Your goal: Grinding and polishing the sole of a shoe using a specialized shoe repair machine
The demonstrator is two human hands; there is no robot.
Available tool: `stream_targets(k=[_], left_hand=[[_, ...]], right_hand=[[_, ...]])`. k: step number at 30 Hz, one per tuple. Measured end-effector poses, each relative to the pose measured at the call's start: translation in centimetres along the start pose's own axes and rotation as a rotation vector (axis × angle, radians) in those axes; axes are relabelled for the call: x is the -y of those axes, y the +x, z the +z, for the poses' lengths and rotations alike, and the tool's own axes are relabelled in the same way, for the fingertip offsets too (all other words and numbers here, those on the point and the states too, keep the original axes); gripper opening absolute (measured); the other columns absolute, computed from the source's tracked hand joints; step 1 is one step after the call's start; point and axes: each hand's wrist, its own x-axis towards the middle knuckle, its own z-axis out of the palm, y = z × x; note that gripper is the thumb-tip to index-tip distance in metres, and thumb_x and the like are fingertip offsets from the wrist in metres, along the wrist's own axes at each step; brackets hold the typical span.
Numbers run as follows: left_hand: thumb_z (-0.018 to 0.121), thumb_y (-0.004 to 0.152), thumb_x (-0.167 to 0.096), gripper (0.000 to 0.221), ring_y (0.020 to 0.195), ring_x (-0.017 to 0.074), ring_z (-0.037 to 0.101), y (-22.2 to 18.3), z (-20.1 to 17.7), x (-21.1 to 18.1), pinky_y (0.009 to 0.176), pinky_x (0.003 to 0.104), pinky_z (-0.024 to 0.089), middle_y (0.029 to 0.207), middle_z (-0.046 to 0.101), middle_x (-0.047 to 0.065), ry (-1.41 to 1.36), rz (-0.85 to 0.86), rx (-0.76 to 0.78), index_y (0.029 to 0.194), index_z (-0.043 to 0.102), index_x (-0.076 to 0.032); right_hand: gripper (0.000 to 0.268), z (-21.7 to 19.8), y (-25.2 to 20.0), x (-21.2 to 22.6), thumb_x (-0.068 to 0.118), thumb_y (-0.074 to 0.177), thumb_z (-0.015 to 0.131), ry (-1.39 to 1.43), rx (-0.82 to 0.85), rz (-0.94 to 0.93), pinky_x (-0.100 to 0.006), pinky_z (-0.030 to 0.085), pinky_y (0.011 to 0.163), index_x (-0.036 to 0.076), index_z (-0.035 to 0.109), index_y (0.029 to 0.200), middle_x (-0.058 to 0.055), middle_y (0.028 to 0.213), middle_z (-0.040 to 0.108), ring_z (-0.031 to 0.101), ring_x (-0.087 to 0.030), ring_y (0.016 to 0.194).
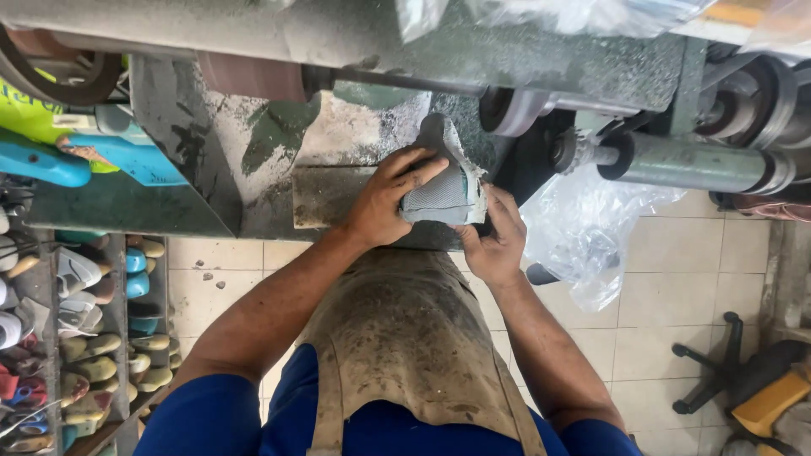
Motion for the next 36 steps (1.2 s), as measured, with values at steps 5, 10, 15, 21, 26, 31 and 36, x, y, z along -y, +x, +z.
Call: stream_targets(k=[5, 10, 15, 21, 26, 31, 36], left_hand=[[0.067, 0.068, 0.013, 0.089, 0.137, 0.049, 0.047, 2.9, -0.7, -0.1, 0.115, 0.057, 0.04, 0.144, 0.053, 0.022, 0.035, 0.037, 0.015, 0.152, 0.052, -0.012], [0.069, 0.076, 0.01, 0.077, 0.131, 0.0477, 0.054, 5.2, -0.5, 0.5, 0.111, 0.055, 0.045, 0.138, 0.058, 0.023, 0.034, 0.045, -0.011, 0.149, 0.056, -0.009], [0.09, 0.077, -0.014, 0.076, 0.119, 0.0471, 0.063, 6.0, -0.2, 0.6, 0.101, 0.058, 0.051, 0.128, 0.065, 0.022, -0.037, -0.021, 0.016, 0.145, 0.058, -0.007], [0.094, 0.077, -0.033, 0.077, 0.107, 0.0439, 0.068, 5.0, 0.3, 3.6, 0.09, 0.053, 0.054, 0.115, 0.068, 0.022, -0.097, -0.109, 0.018, 0.14, 0.061, -0.004], [0.095, 0.075, -0.03, 0.076, 0.101, 0.0473, 0.068, 5.1, 0.2, 4.3, 0.084, 0.055, 0.053, 0.109, 0.068, 0.025, -0.101, -0.115, 0.023, 0.137, 0.062, -0.001], [0.094, 0.076, -0.022, 0.075, 0.103, 0.0509, 0.065, 5.3, -0.4, 3.9, 0.086, 0.059, 0.052, 0.11, 0.066, 0.03, -0.151, -0.179, 0.028, 0.139, 0.059, 0.002], [0.096, 0.073, -0.02, 0.077, 0.101, 0.0531, 0.066, 5.1, -0.2, 4.5, 0.083, 0.061, 0.051, 0.109, 0.066, 0.031, -0.128, -0.16, 0.042, 0.137, 0.06, 0.002]], right_hand=[[0.063, -0.4, 2.0, -0.9, 0.005, 0.082, 0.087, 0.051, -0.037, -0.02, -0.057, 0.051, 0.096, -0.007, 0.058, 0.136, -0.028, 0.121, 0.063, 0.063, -0.048, 0.118], [0.061, -0.7, 3.8, -1.8, 0.002, 0.081, 0.086, 0.088, -0.065, -0.007, -0.052, 0.052, 0.094, -0.009, 0.059, 0.135, -0.027, 0.117, 0.063, 0.066, -0.044, 0.113], [0.065, -1.2, 3.0, -4.2, 0.001, 0.076, 0.089, 0.131, -0.022, 0.108, -0.049, 0.054, 0.09, -0.01, 0.062, 0.133, -0.024, 0.11, 0.064, 0.068, -0.04, 0.106], [0.064, -1.5, 3.8, -4.5, 0.0, 0.078, 0.088, 0.176, 0.018, 0.181, -0.044, 0.052, 0.092, -0.006, 0.061, 0.136, -0.019, 0.108, 0.062, 0.065, -0.03, 0.107], [0.063, -0.9, 3.3, -5.3, 0.001, 0.079, 0.087, 0.206, 0.019, 0.221, -0.042, 0.051, 0.092, -0.005, 0.061, 0.136, -0.017, 0.107, 0.06, 0.063, -0.025, 0.105], [0.062, -0.3, 2.9, -7.1, -0.001, 0.079, 0.086, 0.243, 0.02, 0.254, -0.039, 0.051, 0.091, -0.005, 0.062, 0.136, -0.014, 0.104, 0.058, 0.062, -0.021, 0.101], [0.062, -0.5, 3.0, -6.5, -0.001, 0.079, 0.086, 0.223, 0.022, 0.255, -0.04, 0.05, 0.088, -0.006, 0.062, 0.136, -0.014, 0.103, 0.056, 0.062, -0.022, 0.102]])
